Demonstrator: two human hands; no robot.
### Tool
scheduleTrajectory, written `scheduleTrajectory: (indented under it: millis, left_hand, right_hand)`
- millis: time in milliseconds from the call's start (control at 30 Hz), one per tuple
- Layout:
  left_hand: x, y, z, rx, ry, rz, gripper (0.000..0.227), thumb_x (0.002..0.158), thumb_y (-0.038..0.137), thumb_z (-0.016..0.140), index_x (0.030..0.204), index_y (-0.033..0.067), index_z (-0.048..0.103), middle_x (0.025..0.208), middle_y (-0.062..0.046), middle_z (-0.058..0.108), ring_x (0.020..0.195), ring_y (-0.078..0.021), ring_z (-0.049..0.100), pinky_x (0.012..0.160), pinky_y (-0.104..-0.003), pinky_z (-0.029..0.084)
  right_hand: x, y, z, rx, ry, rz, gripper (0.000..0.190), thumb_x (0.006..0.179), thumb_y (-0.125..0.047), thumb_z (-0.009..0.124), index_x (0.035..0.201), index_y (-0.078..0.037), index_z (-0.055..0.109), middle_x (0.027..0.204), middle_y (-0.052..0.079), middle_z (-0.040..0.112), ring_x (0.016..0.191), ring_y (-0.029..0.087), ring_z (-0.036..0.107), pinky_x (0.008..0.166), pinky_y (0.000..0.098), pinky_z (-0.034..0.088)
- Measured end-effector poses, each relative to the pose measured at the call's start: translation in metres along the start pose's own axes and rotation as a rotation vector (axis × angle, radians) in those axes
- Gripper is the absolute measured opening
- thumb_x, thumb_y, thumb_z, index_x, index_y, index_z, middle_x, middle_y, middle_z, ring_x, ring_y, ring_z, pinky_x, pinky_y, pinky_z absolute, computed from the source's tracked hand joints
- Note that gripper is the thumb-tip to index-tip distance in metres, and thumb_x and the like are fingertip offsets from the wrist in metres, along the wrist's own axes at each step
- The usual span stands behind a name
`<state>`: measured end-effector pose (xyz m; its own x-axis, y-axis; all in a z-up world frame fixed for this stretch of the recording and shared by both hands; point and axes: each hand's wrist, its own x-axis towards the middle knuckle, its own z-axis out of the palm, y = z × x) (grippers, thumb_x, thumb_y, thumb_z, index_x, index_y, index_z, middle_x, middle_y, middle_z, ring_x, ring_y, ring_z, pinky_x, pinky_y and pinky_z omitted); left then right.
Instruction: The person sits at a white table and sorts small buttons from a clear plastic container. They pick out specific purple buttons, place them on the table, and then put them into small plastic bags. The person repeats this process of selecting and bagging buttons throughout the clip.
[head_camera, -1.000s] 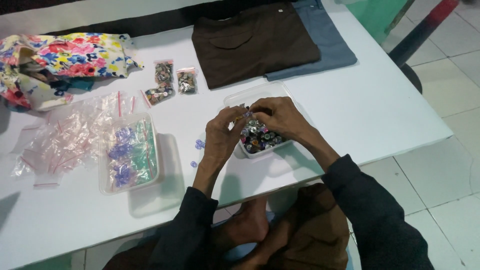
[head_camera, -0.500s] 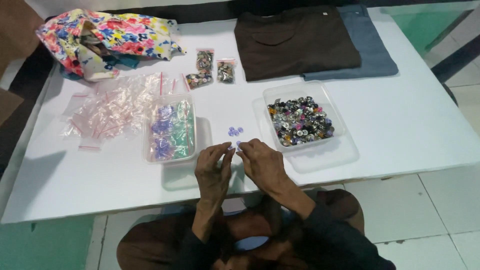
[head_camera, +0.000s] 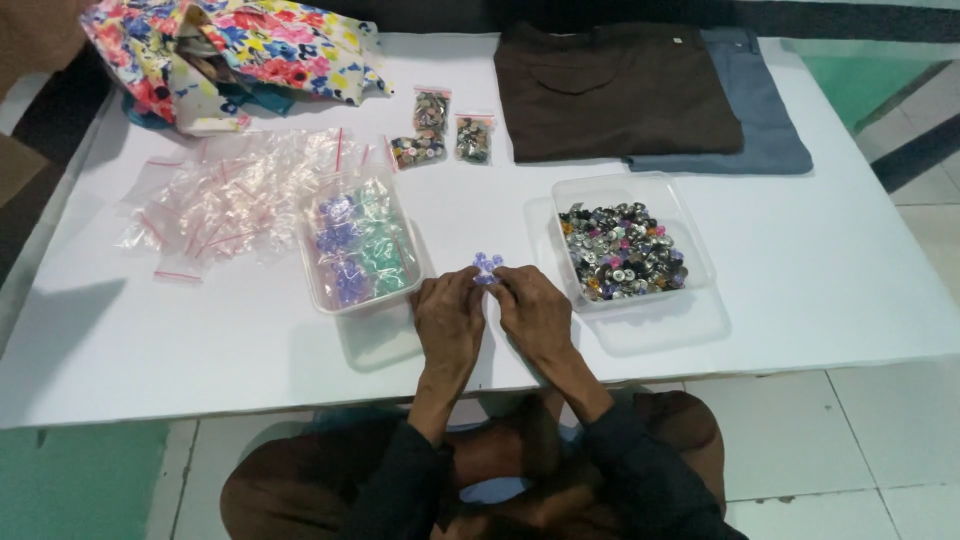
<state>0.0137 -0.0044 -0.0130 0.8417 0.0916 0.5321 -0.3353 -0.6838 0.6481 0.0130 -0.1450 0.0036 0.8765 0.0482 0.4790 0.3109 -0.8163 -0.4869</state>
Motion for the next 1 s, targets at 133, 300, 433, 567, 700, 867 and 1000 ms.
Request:
scheduleTrajectory:
  millis: [133, 300, 433, 567, 700, 867, 1000]
  left_hand:
    - [0.004, 0.008, -0.011, -0.008, -0.023, 0.025, 0.028, 0.086, 0.012, 0.077, 0.113, 0.0181, 0.074, 0.089, -0.001, 0.072, 0.091, -0.025, 0.069, 0.083, -0.039, 0.048]
    - [0.007, 0.018, -0.02, -0.027, -0.041, 0.034, 0.028, 0.087, 0.012, 0.075, 0.115, 0.0132, 0.073, 0.095, -0.004, 0.074, 0.091, -0.0269, 0.07, 0.082, -0.039, 0.05]
    - [0.012, 0.038, -0.019, -0.144, 0.003, 0.058, 0.024, 0.093, 0.012, 0.072, 0.117, 0.0118, 0.073, 0.106, -0.008, 0.074, 0.104, -0.0316, 0.071, 0.086, -0.043, 0.053]
    - [0.02, 0.073, -0.013, -0.251, 0.007, 0.091, 0.023, 0.095, 0.01, 0.07, 0.118, 0.0082, 0.072, 0.115, -0.014, 0.073, 0.113, -0.0374, 0.068, 0.092, -0.047, 0.054]
    - [0.034, 0.115, -0.005, -0.314, -0.104, 0.147, 0.028, 0.099, 0.008, 0.065, 0.126, 0.0007, 0.066, 0.13, -0.027, 0.064, 0.12, -0.0477, 0.062, 0.096, -0.055, 0.053]
    - [0.037, 0.112, 0.027, -0.266, -0.256, 0.224, 0.029, 0.097, 0.003, 0.061, 0.126, 0.0026, 0.065, 0.137, -0.022, 0.058, 0.127, -0.0435, 0.058, 0.11, -0.056, 0.044]
    - [0.043, 0.113, 0.025, -0.211, -0.352, 0.225, 0.028, 0.094, 0.003, 0.057, 0.12, 0.0035, 0.069, 0.136, -0.019, 0.059, 0.128, -0.0428, 0.058, 0.114, -0.063, 0.035]
  right_hand:
    - [-0.001, -0.007, -0.006, 0.004, 0.044, -0.006, 0.027, 0.095, -0.025, 0.073, 0.117, -0.009, 0.073, 0.087, 0.007, 0.072, 0.083, 0.024, 0.074, 0.067, 0.0345, 0.062]
    - [-0.006, -0.013, -0.008, -0.133, 0.105, -0.181, 0.03, 0.096, -0.015, 0.07, 0.125, -0.004, 0.069, 0.094, 0.011, 0.07, 0.089, 0.028, 0.073, 0.072, 0.0348, 0.063]
    - [-0.011, -0.031, -0.032, -0.248, 0.166, -0.286, 0.03, 0.093, -0.003, 0.069, 0.122, -0.006, 0.07, 0.102, 0.011, 0.067, 0.091, 0.026, 0.074, 0.069, 0.03, 0.063]
    - [-0.024, -0.019, -0.078, -0.161, 0.174, -0.234, 0.027, 0.094, -0.001, 0.066, 0.121, -0.004, 0.069, 0.096, 0.014, 0.067, 0.081, 0.029, 0.073, 0.062, 0.0328, 0.064]
    - [0.002, 0.039, -0.123, -0.156, 0.152, -0.086, 0.019, 0.105, -0.01, 0.058, 0.119, -0.003, 0.07, 0.092, 0.016, 0.069, 0.078, 0.029, 0.074, 0.061, 0.0327, 0.062]
    - [0.051, 0.097, -0.163, -0.185, -0.227, 0.151, 0.024, 0.098, -0.01, 0.063, 0.119, -0.007, 0.075, 0.102, 0.017, 0.074, 0.097, 0.038, 0.073, 0.082, 0.0447, 0.059]
    - [0.07, 0.113, -0.161, -0.406, -0.515, 0.22, 0.031, 0.094, -0.013, 0.063, 0.119, -0.022, 0.078, 0.105, 0.009, 0.078, 0.1, 0.035, 0.074, 0.087, 0.0467, 0.06]
